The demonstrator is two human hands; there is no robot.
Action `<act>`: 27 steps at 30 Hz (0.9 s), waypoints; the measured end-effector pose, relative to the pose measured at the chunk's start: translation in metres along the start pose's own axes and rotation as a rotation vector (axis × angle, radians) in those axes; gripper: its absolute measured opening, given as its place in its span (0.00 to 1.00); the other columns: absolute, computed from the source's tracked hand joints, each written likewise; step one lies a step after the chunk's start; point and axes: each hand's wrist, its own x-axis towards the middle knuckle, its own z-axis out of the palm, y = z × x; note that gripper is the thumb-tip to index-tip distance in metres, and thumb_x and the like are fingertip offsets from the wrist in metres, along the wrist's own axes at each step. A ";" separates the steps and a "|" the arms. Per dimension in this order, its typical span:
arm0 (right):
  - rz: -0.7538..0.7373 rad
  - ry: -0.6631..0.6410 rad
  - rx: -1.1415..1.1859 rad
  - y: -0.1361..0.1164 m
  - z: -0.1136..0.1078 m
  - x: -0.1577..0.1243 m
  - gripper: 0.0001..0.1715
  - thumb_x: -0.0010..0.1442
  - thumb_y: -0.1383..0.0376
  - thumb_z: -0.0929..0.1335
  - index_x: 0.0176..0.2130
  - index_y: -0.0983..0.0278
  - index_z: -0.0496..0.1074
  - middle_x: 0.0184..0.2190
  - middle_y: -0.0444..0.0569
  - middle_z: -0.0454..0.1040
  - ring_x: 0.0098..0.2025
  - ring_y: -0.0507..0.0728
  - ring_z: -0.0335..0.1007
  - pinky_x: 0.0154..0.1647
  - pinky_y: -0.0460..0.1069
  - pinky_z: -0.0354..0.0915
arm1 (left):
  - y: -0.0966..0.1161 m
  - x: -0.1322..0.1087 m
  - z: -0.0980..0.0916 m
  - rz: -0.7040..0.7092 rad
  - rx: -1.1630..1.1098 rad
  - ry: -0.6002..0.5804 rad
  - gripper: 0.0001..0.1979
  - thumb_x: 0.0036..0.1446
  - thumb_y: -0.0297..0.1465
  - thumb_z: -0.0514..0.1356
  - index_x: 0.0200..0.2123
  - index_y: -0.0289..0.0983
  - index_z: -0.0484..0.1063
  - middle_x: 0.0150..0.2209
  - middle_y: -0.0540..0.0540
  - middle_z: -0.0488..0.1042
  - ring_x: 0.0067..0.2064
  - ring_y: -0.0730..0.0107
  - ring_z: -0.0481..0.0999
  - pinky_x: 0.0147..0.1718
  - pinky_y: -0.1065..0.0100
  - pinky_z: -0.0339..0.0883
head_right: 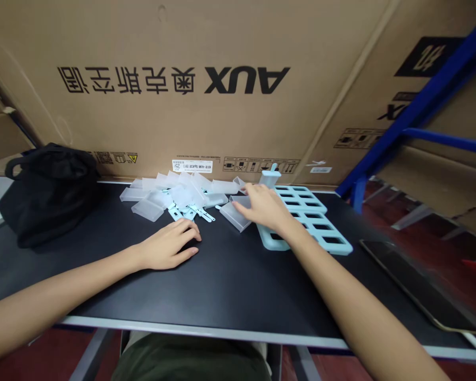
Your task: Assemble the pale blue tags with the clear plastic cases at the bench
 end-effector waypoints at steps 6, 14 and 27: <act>-0.046 -0.177 -0.006 -0.027 -0.003 -0.012 0.26 0.66 0.45 0.67 0.50 0.62 0.75 0.49 0.60 0.80 0.50 0.71 0.78 0.50 0.66 0.73 | -0.001 -0.001 0.002 -0.031 0.005 0.036 0.12 0.72 0.37 0.56 0.51 0.37 0.71 0.59 0.36 0.70 0.63 0.49 0.69 0.63 0.47 0.67; -0.058 -0.284 -0.024 -0.032 -0.012 -0.020 0.31 0.65 0.44 0.68 0.55 0.63 0.74 0.55 0.59 0.75 0.54 0.70 0.76 0.55 0.64 0.72 | 0.000 0.002 0.000 -0.073 0.000 0.019 0.11 0.71 0.37 0.56 0.50 0.38 0.70 0.56 0.39 0.74 0.60 0.50 0.72 0.60 0.48 0.69; -0.399 -0.255 -0.042 -0.080 -0.007 -0.031 0.27 0.74 0.52 0.62 0.61 0.64 0.73 0.58 0.60 0.76 0.60 0.69 0.68 0.58 0.64 0.64 | -0.008 0.002 0.001 -0.113 0.028 0.096 0.11 0.68 0.24 0.52 0.47 0.40 0.70 0.46 0.44 0.76 0.50 0.58 0.75 0.50 0.56 0.73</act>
